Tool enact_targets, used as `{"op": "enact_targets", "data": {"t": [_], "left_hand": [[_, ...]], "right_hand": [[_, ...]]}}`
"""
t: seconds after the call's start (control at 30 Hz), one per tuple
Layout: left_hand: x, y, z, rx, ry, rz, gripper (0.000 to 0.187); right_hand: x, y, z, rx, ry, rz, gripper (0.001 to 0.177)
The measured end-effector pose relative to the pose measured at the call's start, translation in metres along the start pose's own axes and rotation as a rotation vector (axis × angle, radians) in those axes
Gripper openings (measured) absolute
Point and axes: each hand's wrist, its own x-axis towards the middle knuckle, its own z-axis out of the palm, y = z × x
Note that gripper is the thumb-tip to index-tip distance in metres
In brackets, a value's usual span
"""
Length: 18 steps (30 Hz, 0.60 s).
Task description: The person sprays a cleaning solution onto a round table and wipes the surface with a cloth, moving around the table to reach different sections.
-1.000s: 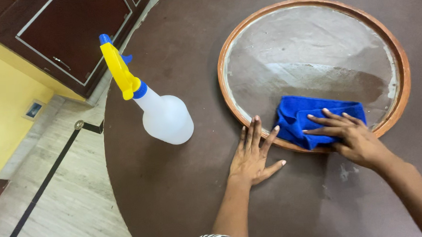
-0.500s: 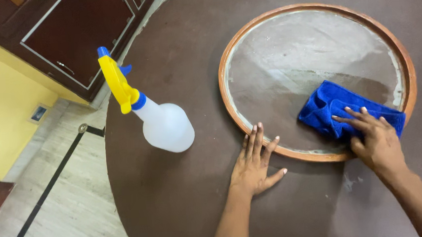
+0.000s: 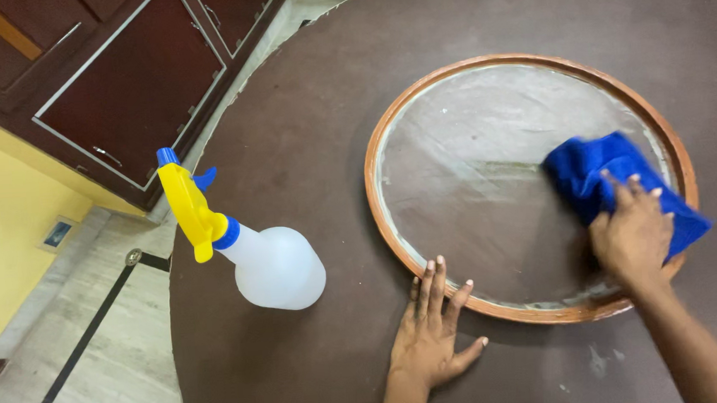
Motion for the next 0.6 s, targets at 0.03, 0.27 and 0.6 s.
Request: {"op": "enact_targets", "data": {"t": [0.03,0.27,0.6], "left_hand": [[-0.001,-0.001,0.000,0.000,0.002,-0.002,0.094],[0.003,-0.001,0.007,0.101,0.018,0.025,0.096],[0.001,-0.004,0.011,0.105,0.012,0.039,0.093]], "right_hand": [[0.016,0.007,0.008,-0.009,0.007,0.041,0.070],[0.108,0.041,0.045,0.062,-0.027,0.157,0.063],[0.119,-0.039,0.077,-0.086,-0.211,-0.028,0.073]]}}
